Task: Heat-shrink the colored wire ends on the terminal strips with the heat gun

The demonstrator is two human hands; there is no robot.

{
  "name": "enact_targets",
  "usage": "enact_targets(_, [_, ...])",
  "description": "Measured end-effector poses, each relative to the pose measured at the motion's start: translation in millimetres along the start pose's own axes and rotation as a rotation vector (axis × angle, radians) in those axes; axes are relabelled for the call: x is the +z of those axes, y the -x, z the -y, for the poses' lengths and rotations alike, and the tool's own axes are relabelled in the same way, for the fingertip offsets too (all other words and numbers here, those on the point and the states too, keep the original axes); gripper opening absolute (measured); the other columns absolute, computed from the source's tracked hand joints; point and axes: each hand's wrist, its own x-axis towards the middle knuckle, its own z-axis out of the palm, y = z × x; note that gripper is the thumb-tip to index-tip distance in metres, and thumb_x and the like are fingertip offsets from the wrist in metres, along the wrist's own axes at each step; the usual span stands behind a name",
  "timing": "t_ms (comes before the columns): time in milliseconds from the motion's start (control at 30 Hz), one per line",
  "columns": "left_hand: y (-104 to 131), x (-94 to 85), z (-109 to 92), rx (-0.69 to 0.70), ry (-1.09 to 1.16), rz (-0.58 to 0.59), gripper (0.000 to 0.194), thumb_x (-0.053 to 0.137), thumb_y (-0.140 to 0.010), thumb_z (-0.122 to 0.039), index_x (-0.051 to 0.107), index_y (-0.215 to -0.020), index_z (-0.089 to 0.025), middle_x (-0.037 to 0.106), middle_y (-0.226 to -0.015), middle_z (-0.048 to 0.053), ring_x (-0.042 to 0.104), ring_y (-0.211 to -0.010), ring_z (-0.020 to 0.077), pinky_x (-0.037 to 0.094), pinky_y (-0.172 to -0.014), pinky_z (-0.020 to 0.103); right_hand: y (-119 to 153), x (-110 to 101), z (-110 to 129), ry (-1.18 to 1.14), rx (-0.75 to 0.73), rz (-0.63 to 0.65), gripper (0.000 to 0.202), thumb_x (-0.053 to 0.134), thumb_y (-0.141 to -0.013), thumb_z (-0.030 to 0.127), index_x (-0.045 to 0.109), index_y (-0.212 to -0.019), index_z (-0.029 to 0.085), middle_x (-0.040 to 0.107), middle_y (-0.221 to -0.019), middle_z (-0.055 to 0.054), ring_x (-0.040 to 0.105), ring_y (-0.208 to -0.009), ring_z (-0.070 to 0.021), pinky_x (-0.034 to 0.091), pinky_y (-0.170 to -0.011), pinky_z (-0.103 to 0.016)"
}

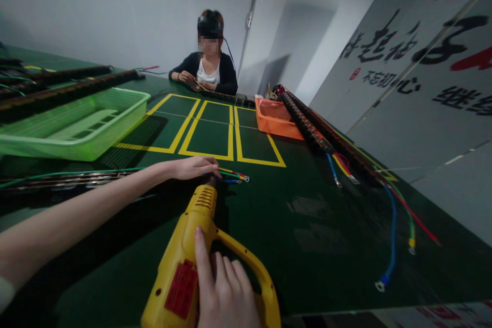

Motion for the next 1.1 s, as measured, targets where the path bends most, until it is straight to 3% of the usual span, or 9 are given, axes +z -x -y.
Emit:
enact_targets(167, [2.8, 0.7, -7.6, 0.047, -0.121, -0.029, 0.053, 0.026, -0.095, -0.042, 0.07, -0.094, -0.013, 0.057, -0.102, 0.009, 0.056, -0.092, 0.0154, 0.038, -0.09, 0.023, -3.2, -12.4, -21.1, -0.113, -0.07, 0.077, 0.083, 0.039, -0.074, 0.011, 0.002, -0.146, 0.025, 0.065, -0.113, -0.001, 0.064, -0.099, -0.0175, 0.052, -0.083, -0.033])
enact_targets(267, [5.0, 1.4, -11.5, 0.07, -0.173, -0.044, 0.051, 0.025, -0.095, -0.04, 0.068, -0.093, -0.012, 0.055, -0.106, 0.01, 0.055, -0.096, 0.0169, 0.037, -0.094, 0.025, -2.8, -18.2, -34.3, -0.154, -0.051, 0.113, 0.095, 0.057, -0.07, 0.031, 0.003, -0.146, 0.022, 0.064, -0.116, -0.004, 0.064, -0.098, -0.0226, 0.053, -0.082, -0.036])
enact_targets(367, [5.1, 1.9, -11.5, 0.048, -0.173, -0.054, 0.051, 0.025, -0.095, -0.041, 0.067, -0.095, -0.013, 0.053, -0.108, 0.009, 0.055, -0.096, 0.0167, 0.036, -0.095, 0.026, 3.0, -21.4, -48.3, -0.193, -0.028, 0.131, 0.117, 0.07, -0.056, 0.052, 0.003, -0.146, 0.02, 0.063, -0.117, -0.008, 0.064, -0.095, -0.0255, 0.054, -0.078, -0.036])
enact_targets(500, [2.9, -1.5, -8.1, -0.015, -0.05, -0.022, 0.054, 0.022, -0.095, -0.044, 0.068, -0.096, -0.016, 0.051, -0.112, 0.007, 0.053, -0.102, 0.016, 0.034, -0.098, 0.025, 16.3, -24.5, -66.4, -0.183, 0.031, 0.145, 0.128, 0.074, -0.049, 0.058, -0.003, -0.145, 0.023, 0.062, -0.118, -0.007, 0.065, -0.092, -0.0244, 0.054, -0.076, -0.035])
enact_targets(667, [2.4, -8.3, -3.4, -0.074, 0.1, 0.071, 0.06, 0.017, -0.094, -0.049, 0.068, -0.1, -0.019, 0.049, -0.127, 0.005, 0.042, -0.12, 0.0181, 0.025, -0.106, 0.026, 22.2, -28.0, -72.1, -0.142, 0.017, 0.134, 0.123, 0.072, -0.055, 0.055, -0.005, -0.145, 0.024, 0.059, -0.124, -0.008, 0.063, -0.1, -0.0267, 0.053, -0.08, -0.037])
enact_targets(867, [1.7, -7.7, -0.8, -0.107, 0.127, 0.069, 0.063, 0.014, -0.094, -0.051, 0.068, -0.103, -0.02, 0.049, -0.132, 0.002, 0.042, -0.121, 0.0186, 0.025, -0.106, 0.027, 16.7, -23.6, -52.9, -0.16, 0.1, 0.116, 0.105, 0.065, -0.067, 0.047, 0.001, -0.146, 0.023, 0.062, -0.119, -0.008, 0.064, -0.097, -0.0262, 0.053, -0.079, -0.037])
enact_targets(1100, [0.4, -7.0, -0.2, -0.085, 0.129, 0.026, 0.06, 0.016, -0.095, -0.046, 0.069, -0.1, -0.018, 0.053, -0.127, 0.003, 0.046, -0.116, 0.017, 0.027, -0.104, 0.025, 9.9, -11.0, -28.9, -0.085, 0.001, 0.089, 0.085, 0.046, -0.075, 0.012, 0.001, -0.146, 0.025, 0.064, -0.115, -0.003, 0.063, -0.1, -0.0199, 0.052, -0.085, -0.035])
